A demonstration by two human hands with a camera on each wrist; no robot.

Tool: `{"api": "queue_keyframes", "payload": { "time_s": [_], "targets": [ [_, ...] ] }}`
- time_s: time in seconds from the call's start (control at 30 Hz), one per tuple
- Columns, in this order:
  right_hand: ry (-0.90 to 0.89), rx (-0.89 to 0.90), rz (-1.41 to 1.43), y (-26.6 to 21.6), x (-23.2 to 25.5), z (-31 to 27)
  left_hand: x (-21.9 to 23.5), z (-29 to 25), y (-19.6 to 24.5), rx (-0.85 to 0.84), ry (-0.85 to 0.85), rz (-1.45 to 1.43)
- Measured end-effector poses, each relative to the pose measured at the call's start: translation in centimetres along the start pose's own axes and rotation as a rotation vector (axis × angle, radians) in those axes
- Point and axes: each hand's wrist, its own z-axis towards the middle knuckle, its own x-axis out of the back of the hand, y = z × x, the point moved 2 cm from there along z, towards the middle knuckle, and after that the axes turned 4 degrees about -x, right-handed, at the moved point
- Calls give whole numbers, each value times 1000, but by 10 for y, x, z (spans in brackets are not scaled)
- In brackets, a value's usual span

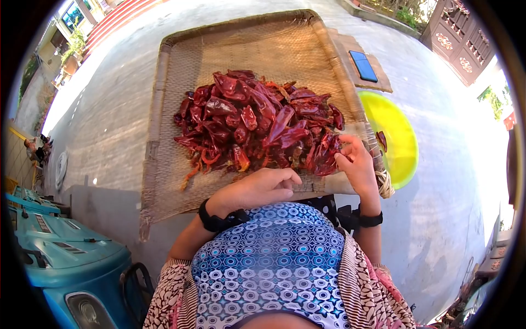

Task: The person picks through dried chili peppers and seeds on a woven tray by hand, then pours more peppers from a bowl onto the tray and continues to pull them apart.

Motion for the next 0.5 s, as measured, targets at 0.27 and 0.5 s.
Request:
{"api": "queue_keyframes", "payload": {
  "time_s": [0.27,0.5],
  "targets": [
    [-364,71,391,-41,-37,-25,-4,3,2,9,127,-33],
    [-515,5,362,-37,-42,-21,2,0,8,95,162,17]
  ]
}}
